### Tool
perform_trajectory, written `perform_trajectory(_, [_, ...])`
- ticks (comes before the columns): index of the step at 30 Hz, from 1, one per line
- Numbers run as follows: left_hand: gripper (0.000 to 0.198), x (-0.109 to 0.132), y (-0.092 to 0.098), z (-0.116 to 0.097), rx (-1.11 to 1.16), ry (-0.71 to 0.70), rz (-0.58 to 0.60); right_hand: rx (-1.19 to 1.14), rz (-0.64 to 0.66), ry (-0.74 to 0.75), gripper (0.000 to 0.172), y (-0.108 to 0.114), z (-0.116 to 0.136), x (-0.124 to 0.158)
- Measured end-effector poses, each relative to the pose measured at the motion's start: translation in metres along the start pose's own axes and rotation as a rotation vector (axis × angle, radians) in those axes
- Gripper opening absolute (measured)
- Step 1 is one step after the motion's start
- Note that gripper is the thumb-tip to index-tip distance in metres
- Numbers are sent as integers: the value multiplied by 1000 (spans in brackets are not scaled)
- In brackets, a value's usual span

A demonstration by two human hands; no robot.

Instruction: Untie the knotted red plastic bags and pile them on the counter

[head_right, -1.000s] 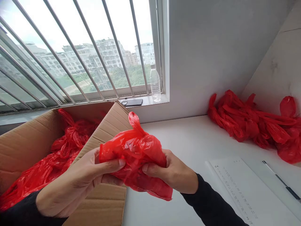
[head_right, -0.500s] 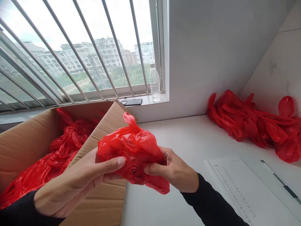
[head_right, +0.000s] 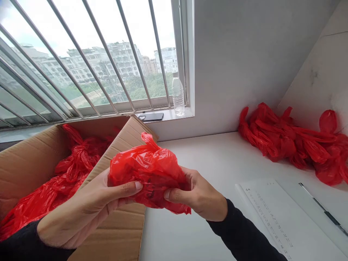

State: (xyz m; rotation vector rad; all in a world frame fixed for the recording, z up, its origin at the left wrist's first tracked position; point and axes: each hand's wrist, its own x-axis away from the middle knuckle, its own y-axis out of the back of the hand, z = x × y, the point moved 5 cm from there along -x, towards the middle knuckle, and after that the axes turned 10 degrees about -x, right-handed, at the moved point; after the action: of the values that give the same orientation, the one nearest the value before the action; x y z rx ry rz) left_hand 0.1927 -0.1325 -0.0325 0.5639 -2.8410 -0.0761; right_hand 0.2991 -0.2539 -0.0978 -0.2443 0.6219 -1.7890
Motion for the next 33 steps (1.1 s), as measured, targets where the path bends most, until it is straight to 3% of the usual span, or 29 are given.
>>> perform_trajectory(3, [53, -1, -1, -1, 15, 1, 32, -9, -19, -19, 26, 1, -2, 0])
perform_trajectory(8, [56, -3, 9, 1, 11, -40, -111, -14, 49, -43, 37, -2, -1, 0])
perform_trajectory(10, [58, -4, 10, 4, 14, -29, -113, 9, 49, -41, 39, -2, -2, 0])
perform_trajectory(13, [61, -5, 8, 6, 13, -4, -80, 6, 14, -20, 34, 1, -4, -1])
perform_trajectory(16, [59, -4, 10, 4, -4, -16, -122, -23, 9, -11, 29, 2, -4, -1])
perform_trajectory(21, [55, -3, 15, 1, -2, -57, -220, -59, 100, -23, 46, 0, 2, -1])
perform_trajectory(29, [58, -2, 14, -1, 5, -31, -213, -75, 78, 0, 45, 5, 1, -1])
perform_trajectory(33, [60, -2, 11, -1, 35, -20, -140, -28, 69, -5, 36, 3, 1, -1])
